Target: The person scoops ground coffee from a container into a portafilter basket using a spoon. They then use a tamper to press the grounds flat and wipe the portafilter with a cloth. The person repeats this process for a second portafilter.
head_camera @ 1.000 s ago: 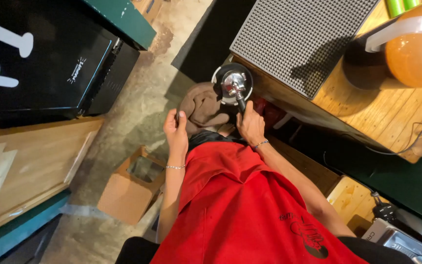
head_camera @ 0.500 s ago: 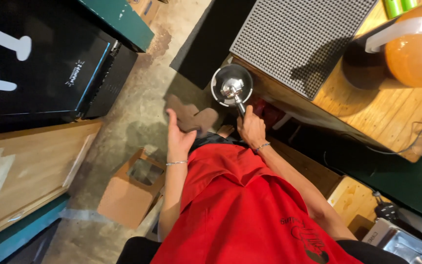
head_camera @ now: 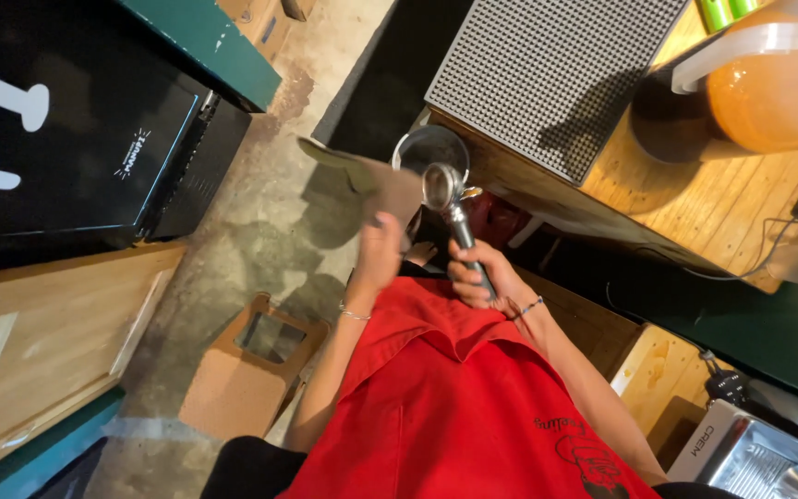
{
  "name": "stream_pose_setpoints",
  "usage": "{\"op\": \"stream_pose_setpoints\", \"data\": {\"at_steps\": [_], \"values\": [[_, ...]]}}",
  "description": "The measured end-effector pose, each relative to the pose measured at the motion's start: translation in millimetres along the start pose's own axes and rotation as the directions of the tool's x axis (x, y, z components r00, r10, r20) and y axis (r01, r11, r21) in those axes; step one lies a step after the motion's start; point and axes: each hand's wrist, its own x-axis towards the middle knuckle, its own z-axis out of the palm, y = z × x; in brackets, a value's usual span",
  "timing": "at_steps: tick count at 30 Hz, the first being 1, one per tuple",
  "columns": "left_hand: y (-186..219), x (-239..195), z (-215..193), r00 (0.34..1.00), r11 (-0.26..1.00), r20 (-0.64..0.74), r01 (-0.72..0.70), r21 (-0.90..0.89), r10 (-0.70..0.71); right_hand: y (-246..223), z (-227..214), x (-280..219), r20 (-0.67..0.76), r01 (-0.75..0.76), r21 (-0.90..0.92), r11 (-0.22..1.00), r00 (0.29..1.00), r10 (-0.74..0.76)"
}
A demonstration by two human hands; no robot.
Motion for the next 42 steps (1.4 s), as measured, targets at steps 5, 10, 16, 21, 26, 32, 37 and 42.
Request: {"op": "stream_pose_setpoints", "data": {"at_steps": [5, 10, 16, 21, 26, 32, 37, 42], "values": [[168, -39, 17, 0.908, 0.749, 0.325, -0.406, 0.523, 0.264, -3, 28, -9, -0.093, 0.058, -0.198, 0.979, 0.993, -0.078], [174, -15, 18, 0.864, 0.954, 0.413, -0.296, -0.046, 0.288, -13, 48, -20, -0.093, 0.081, -0.082, 0.993, 0.992, -0.088], [184, -11, 32, 0.893, 0.966, 0.375, -0.198, -0.164, 0.247, -30, 64, -29, -0.137, 0.2, -0.269, 0.942, 0.96, -0.243], [154, 19, 25, 0.845, 0.933, 0.429, -0.36, 0.013, 0.32, -31, 57, -39, -0.127, 0.257, -0.492, 0.832, 0.924, -0.361], [81, 34, 40, 0.889, 0.41, 0.343, 0.202, -0.889, 0.305, -19, 30, -63, 0.12, 0.196, 0.107, 0.975, 0.971, -0.208], [171, -7, 11, 0.705, 0.657, 0.446, -0.037, -0.753, 0.551, -2, 8, -90, 0.371, 0.035, 0.229, 0.973, 0.921, -0.12], [223, 13, 11, 0.328, 0.523, 0.747, -0.851, -0.032, 0.579, -12, 49, -108, 0.264, 0.119, 0.12, 0.986, 0.953, -0.147], [130, 31, 62, 0.683, 0.59, 0.344, -0.73, 0.345, 0.644, -17, 82, -100, 0.012, 0.298, -0.058, 0.953, 0.955, -0.297]]}}
